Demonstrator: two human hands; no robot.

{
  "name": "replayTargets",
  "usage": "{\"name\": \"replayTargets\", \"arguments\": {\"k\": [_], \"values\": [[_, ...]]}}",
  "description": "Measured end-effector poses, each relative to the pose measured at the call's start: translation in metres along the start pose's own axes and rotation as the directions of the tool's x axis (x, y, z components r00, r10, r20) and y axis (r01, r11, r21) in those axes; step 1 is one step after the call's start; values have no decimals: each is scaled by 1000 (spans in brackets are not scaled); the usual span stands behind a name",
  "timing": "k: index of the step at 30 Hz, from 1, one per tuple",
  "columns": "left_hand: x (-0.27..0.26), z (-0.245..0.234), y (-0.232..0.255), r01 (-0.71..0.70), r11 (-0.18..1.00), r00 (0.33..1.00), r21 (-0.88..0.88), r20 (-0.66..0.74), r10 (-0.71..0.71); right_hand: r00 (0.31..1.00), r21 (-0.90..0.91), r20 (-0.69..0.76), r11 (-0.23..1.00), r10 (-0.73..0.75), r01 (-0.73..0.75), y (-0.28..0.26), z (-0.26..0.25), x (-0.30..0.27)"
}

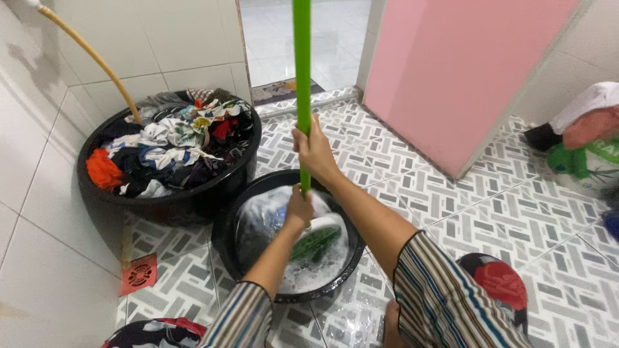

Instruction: The person washes a piece of clothing in a basin of soapy water, then uses a brush and the same basin to scrub the bristles of a broom before sweeping the bathroom floor.

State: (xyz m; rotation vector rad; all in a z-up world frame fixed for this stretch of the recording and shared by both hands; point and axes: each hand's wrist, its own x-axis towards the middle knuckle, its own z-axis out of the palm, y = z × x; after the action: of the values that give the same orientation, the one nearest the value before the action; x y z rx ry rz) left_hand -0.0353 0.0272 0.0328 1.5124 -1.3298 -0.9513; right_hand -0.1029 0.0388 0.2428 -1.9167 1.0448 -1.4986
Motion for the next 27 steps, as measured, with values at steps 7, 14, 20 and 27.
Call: {"name": "replayTargets", "arguments": {"k": [7, 14, 20, 27], "values": [[-3, -22, 39, -501, 865, 859, 31, -107, 501, 982, -39, -163, 995, -92, 87, -30, 3, -1], [37, 13, -33, -359, 915, 929, 185, -23, 369, 998, -179, -59, 984, -19, 8, 36, 33, -3], [32, 28, -72, -222, 951, 975, 213, 55, 215, 995, -181, -7, 979, -98, 95, 69, 44, -46], [-3, -15, 24, -334, 913, 943, 233, 64, 328, 999, -156, -3, 987, -36, 35, 1, -2, -13]]}}
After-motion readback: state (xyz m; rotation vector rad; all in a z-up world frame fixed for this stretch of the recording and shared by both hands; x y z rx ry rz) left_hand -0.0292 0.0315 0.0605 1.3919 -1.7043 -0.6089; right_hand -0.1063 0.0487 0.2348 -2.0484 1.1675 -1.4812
